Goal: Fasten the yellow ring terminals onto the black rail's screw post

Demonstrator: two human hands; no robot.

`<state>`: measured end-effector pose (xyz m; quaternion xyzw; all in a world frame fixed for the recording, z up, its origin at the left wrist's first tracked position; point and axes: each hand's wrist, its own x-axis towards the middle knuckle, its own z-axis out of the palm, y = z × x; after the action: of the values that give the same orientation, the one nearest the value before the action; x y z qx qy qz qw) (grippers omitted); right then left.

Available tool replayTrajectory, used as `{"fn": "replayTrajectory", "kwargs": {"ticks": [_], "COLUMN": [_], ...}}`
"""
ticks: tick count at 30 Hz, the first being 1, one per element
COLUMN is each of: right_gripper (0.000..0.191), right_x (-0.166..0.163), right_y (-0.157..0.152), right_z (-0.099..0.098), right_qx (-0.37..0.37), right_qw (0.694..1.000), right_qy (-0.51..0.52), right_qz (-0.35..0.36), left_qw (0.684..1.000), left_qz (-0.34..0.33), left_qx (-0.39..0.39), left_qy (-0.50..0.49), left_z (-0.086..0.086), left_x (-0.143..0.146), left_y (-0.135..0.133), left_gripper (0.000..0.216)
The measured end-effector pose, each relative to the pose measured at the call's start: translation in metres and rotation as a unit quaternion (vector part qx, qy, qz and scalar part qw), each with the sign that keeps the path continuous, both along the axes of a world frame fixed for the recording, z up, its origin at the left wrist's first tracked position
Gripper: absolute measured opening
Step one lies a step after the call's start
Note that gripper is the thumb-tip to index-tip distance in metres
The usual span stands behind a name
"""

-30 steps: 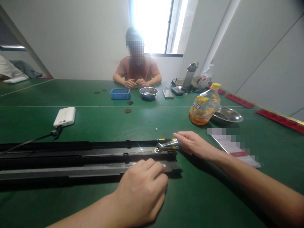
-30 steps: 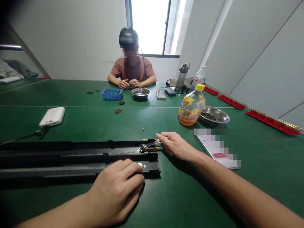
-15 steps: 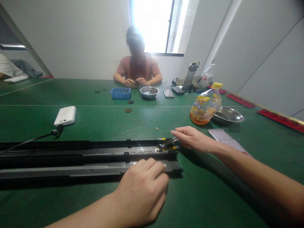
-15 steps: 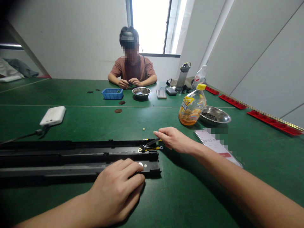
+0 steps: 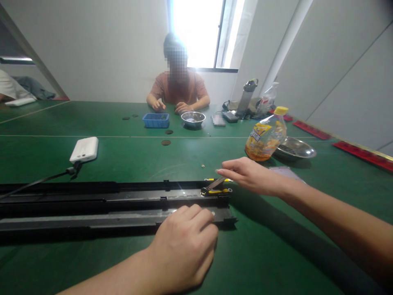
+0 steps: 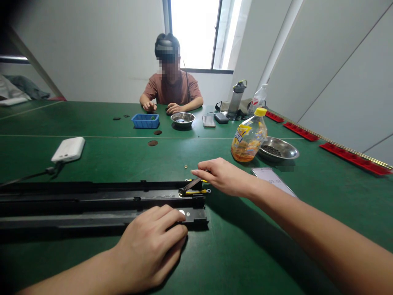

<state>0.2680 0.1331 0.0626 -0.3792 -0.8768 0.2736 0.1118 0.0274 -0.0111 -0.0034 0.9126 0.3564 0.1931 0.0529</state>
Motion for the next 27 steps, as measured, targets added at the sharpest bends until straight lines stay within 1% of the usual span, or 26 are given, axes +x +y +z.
{"fn": "replayTrajectory", "kwargs": {"ticks": [4, 8, 16, 22, 27], "right_gripper": [0.053, 0.054, 0.059, 0.062, 0.062], "right_x": [-0.005, -0.003, 0.003, 0.009, 0.01], "right_y": [0.0, 0.0, -0.012, -0.028, -0.039], "right_z": [0.006, -0.002, -0.02, -0.036, -0.041], "right_qx": [0.007, 0.007, -0.095, -0.198, -0.248], "right_qw": [1.0, 0.999, 0.989, 0.966, 0.95], "right_qy": [-0.025, -0.004, 0.036, 0.071, 0.099], "right_qz": [0.002, -0.038, -0.104, -0.151, -0.162], "left_qw": [1.0, 1.0, 1.0, 1.0, 1.0], "left_qz": [0.0, 0.0, -0.002, -0.005, -0.001], "left_qx": [0.001, 0.0, 0.0, -0.004, 0.001], "left_qy": [0.001, 0.001, 0.003, 0.0, -0.007], "left_z": [0.002, 0.002, 0.003, 0.003, 0.003], "left_x": [0.0, 0.0, -0.001, -0.001, 0.001], "left_y": [0.0, 0.0, 0.0, 0.0, 0.0], "left_gripper": [0.009, 0.008, 0.009, 0.009, 0.008]}}
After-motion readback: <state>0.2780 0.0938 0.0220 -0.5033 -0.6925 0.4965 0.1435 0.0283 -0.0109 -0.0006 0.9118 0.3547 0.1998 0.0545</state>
